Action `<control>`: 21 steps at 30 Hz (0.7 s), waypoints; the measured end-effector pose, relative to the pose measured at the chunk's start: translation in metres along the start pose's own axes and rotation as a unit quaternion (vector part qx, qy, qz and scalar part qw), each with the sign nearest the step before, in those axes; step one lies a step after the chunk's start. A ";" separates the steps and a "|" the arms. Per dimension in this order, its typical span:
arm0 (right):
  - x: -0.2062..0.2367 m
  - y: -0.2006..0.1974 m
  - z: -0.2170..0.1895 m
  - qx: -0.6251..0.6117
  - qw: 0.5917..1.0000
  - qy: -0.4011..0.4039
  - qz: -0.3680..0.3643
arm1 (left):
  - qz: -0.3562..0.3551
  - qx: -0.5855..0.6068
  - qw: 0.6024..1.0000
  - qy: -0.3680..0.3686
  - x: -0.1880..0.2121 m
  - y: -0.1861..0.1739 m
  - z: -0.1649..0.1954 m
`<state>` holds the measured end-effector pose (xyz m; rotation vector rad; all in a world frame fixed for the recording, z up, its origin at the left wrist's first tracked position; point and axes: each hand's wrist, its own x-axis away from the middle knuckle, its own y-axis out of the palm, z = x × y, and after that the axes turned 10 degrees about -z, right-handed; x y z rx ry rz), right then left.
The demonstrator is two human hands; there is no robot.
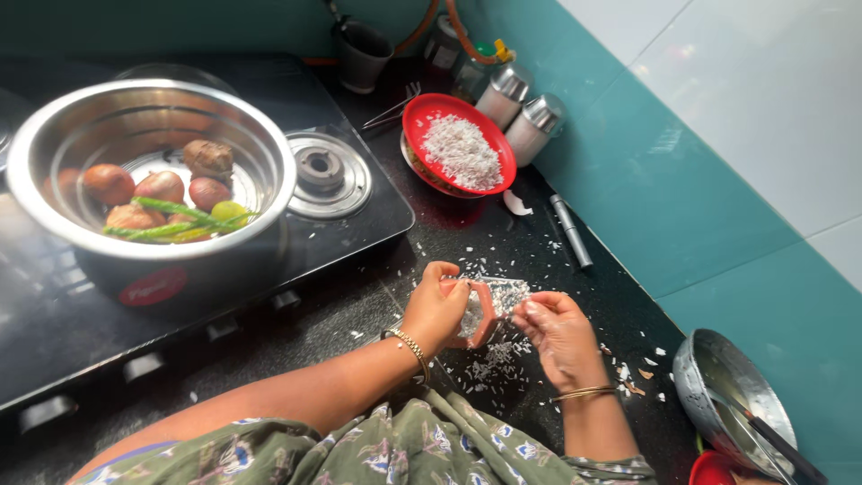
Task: The person grates coconut pieces using a handheld metal grater over a kitchen countertop. Shredded coconut accumulates on the counter and is periodically gathered and transferred into a red bowl. The person continues grating until the end of the clip.
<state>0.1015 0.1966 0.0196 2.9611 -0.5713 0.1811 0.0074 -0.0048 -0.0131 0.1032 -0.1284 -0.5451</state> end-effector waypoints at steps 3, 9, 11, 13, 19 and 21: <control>0.002 0.021 0.006 0.181 0.982 -0.006 0.056 | -0.010 -0.011 0.998 0.059 -0.001 -0.001 0.003; 0.006 0.035 0.011 0.230 0.969 -0.057 0.066 | -0.063 0.024 0.997 -0.026 0.001 -0.007 0.011; 0.006 0.031 0.012 0.256 0.964 -0.040 0.064 | -0.057 0.012 0.998 0.024 0.001 -0.010 0.014; 0.006 0.026 0.014 0.270 0.960 -0.043 0.065 | -0.075 -0.002 0.997 -0.005 0.003 -0.011 0.016; -0.004 0.017 0.027 0.235 0.963 -0.075 0.113 | -0.082 0.026 0.995 -0.043 0.006 -0.011 0.029; -0.006 0.020 0.029 0.251 0.957 -0.076 0.124 | -0.085 0.039 0.992 -0.083 0.005 -0.011 0.032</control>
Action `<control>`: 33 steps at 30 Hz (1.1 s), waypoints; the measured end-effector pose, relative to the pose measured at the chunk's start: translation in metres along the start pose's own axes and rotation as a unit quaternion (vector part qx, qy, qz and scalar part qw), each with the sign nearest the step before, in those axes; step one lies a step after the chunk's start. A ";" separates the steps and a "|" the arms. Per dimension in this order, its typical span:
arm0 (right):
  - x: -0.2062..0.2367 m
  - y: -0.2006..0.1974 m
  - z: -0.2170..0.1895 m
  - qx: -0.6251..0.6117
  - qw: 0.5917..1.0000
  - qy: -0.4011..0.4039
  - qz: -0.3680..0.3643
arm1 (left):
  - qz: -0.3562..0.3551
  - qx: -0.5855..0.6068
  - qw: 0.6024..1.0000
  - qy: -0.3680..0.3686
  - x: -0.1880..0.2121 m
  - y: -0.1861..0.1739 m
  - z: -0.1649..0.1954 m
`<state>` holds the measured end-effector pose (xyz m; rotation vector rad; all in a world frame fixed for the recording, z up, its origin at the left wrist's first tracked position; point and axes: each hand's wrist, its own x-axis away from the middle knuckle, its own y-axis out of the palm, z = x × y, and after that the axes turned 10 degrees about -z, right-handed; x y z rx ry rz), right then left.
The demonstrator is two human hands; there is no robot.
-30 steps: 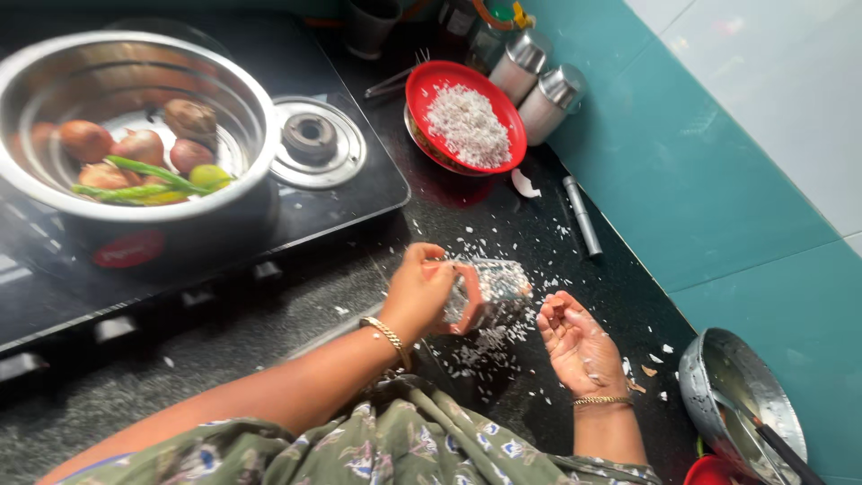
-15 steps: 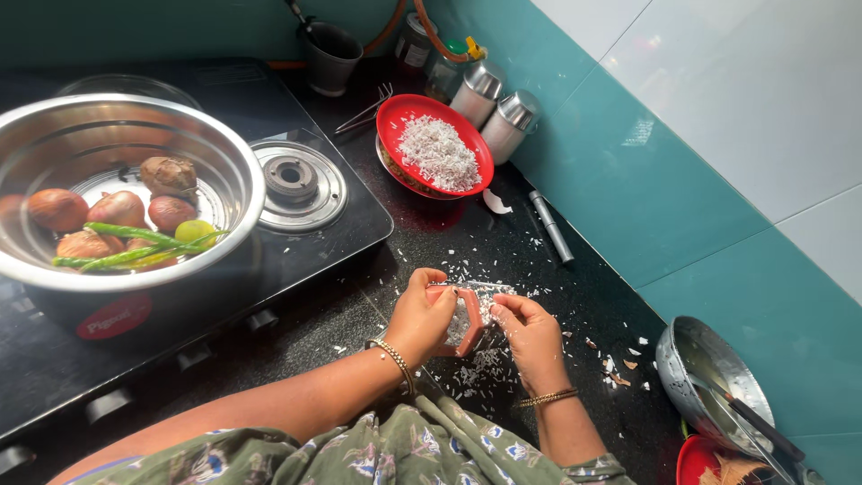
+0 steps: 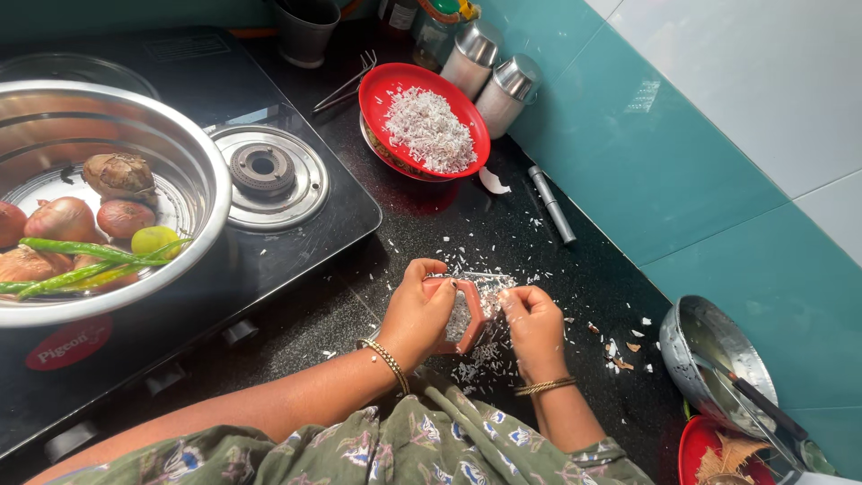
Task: The person grates coconut pieces using a handheld metal grater over a kitchen countertop. Shredded coconut accumulates on the counter and is periodically gathered and transferred into a red bowl. The person continues grating until the end of the clip.
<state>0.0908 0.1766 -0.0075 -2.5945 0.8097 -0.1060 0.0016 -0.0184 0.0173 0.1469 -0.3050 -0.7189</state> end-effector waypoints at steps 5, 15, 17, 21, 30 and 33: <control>0.011 0.005 -0.016 0.069 0.998 -0.012 -0.006 | 0.037 -0.069 0.991 0.108 -0.003 -0.003 -0.002; 0.022 -0.033 -0.042 0.244 0.948 -0.167 -0.114 | 0.020 -0.067 0.996 0.061 -0.003 -0.001 0.003; 0.017 -0.037 -0.033 0.086 0.990 -0.017 -0.115 | 0.013 -0.046 0.999 0.015 -0.003 -0.001 0.006; 0.006 -0.033 -0.017 -0.190 0.973 0.087 -0.100 | 0.023 -0.053 0.997 0.047 -0.001 -0.001 0.007; 0.018 -0.012 -0.031 0.122 0.992 0.010 -0.023 | 0.013 -0.069 0.996 0.056 0.001 -0.003 0.006; 0.021 -0.009 -0.036 0.111 0.993 0.009 -0.029 | -0.005 -0.035 0.999 0.006 0.003 -0.003 0.009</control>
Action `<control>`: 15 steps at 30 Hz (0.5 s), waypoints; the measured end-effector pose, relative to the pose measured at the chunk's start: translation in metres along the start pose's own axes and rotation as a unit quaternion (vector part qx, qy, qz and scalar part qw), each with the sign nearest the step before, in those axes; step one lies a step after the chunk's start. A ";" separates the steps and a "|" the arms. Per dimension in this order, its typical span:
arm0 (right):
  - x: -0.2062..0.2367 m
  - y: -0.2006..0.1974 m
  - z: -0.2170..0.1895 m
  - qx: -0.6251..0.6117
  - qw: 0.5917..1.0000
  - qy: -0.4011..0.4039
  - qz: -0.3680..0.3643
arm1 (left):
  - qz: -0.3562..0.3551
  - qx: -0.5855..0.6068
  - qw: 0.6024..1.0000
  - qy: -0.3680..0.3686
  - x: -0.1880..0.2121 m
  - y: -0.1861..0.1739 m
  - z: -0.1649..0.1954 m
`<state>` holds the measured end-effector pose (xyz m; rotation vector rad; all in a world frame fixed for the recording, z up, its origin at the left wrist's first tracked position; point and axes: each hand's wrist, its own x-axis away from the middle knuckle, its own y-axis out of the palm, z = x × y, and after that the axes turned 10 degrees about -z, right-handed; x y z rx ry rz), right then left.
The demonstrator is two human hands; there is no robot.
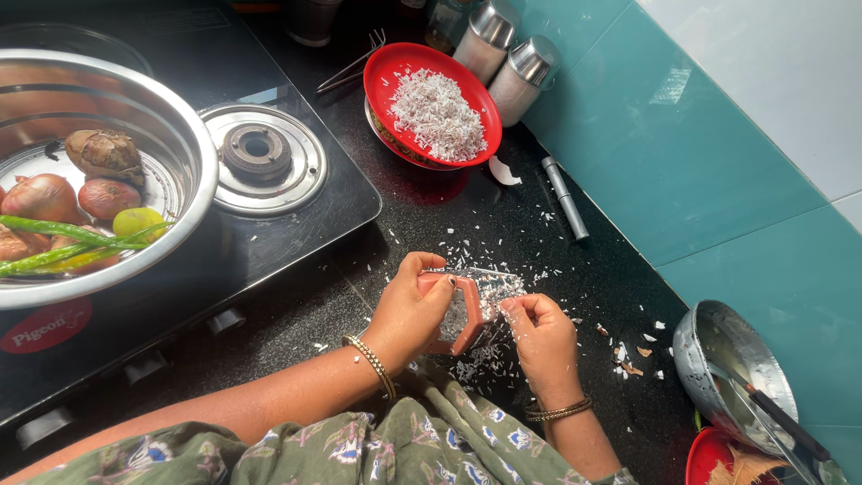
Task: The person grates coconut pieces using a handheld metal grater over a kitchen countertop. Shredded coconut accumulates on the counter and is periodically gathered and transferred into a red bowl. The person continues grating until the end of the clip.
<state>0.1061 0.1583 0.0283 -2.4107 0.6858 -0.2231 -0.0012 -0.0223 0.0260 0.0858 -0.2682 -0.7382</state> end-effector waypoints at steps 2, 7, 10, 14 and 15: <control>0.000 0.002 0.000 0.031 0.999 -0.014 -0.009 | 0.024 -0.030 0.997 0.071 0.002 0.000 0.002; -0.015 0.007 0.008 0.067 0.997 -0.001 0.038 | 0.028 0.001 0.999 0.043 0.003 0.001 0.003; -0.022 0.010 0.015 0.007 0.999 -0.008 0.037 | 0.033 0.003 0.999 -0.008 0.001 0.001 0.002; -0.021 0.012 0.022 -0.006 0.999 -0.043 0.010 | 0.062 -0.029 0.995 0.076 0.000 0.003 0.002; -0.022 0.011 0.022 0.011 0.999 -0.032 0.018 | 0.051 -0.013 0.998 0.042 -0.001 0.003 0.003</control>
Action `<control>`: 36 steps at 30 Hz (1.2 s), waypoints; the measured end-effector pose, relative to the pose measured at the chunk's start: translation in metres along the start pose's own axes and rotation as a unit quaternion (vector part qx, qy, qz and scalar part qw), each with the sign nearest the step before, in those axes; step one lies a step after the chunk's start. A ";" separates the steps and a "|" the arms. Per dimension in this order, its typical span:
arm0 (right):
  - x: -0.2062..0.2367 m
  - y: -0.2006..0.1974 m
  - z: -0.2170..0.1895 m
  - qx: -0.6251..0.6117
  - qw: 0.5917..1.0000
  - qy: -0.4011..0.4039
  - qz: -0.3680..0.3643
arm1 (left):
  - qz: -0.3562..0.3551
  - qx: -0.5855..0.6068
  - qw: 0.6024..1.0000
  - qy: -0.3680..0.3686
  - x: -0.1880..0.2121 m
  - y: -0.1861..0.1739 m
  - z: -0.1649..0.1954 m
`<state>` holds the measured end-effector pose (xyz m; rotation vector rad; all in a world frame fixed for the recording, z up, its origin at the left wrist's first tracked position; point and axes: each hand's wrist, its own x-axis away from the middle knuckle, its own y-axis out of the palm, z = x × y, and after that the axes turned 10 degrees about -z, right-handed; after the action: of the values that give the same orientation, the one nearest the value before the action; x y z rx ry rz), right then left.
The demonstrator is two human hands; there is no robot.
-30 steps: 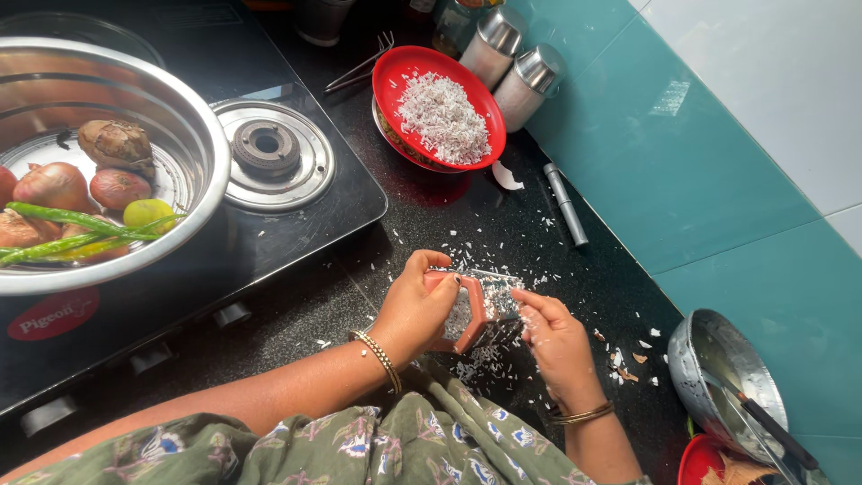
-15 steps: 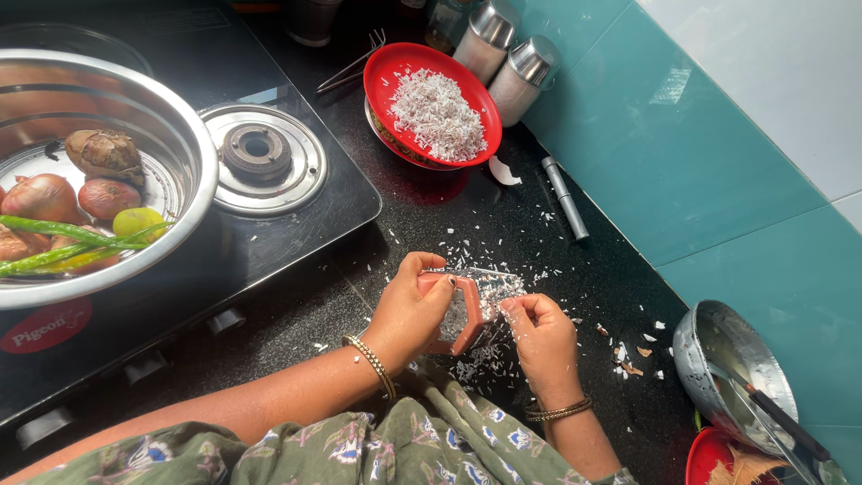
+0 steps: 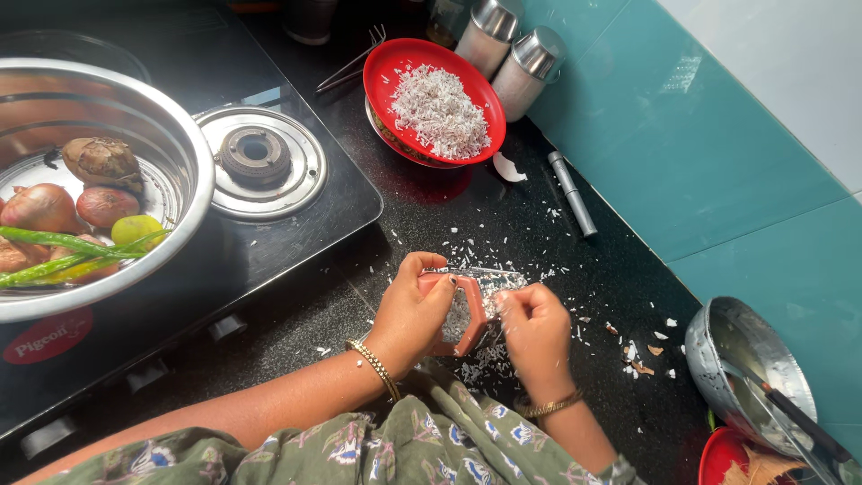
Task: The person grates coconut pieces using a handheld metal grater over a kitchen countertop. Shredded coconut accumulates on the counter and is periodically gathered and transferred into a red bowl. The person continues grating until the end of the clip.
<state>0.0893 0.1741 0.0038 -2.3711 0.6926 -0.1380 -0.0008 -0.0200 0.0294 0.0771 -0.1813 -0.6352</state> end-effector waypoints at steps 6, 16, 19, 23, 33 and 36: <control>-0.004 -0.001 0.001 -0.068 0.998 0.010 0.003 | -0.007 -0.005 1.000 -0.009 -0.002 0.002 -0.003; 0.001 0.001 0.012 -0.075 0.997 -0.026 -0.004 | -0.011 0.005 1.000 -0.009 -0.004 0.000 -0.005; 0.001 0.002 0.019 -0.054 0.997 -0.052 0.007 | -0.026 0.036 0.997 -0.062 -0.004 -0.001 -0.004; -0.001 0.003 0.019 -0.129 0.991 0.012 0.025 | -0.002 -0.027 0.998 0.060 -0.004 0.000 -0.007; -0.005 -0.012 0.023 -0.132 0.990 0.041 0.010 | -0.026 0.073 0.995 -0.056 0.000 -0.006 0.005; -0.021 -0.034 0.054 -0.148 0.985 0.078 0.039 | -0.038 0.097 0.991 -0.082 0.001 -0.010 0.010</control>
<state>0.1011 0.2368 -0.0156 -2.6313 0.9347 -0.2007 -0.0078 -0.0283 0.0381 0.2195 -0.4006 -0.6993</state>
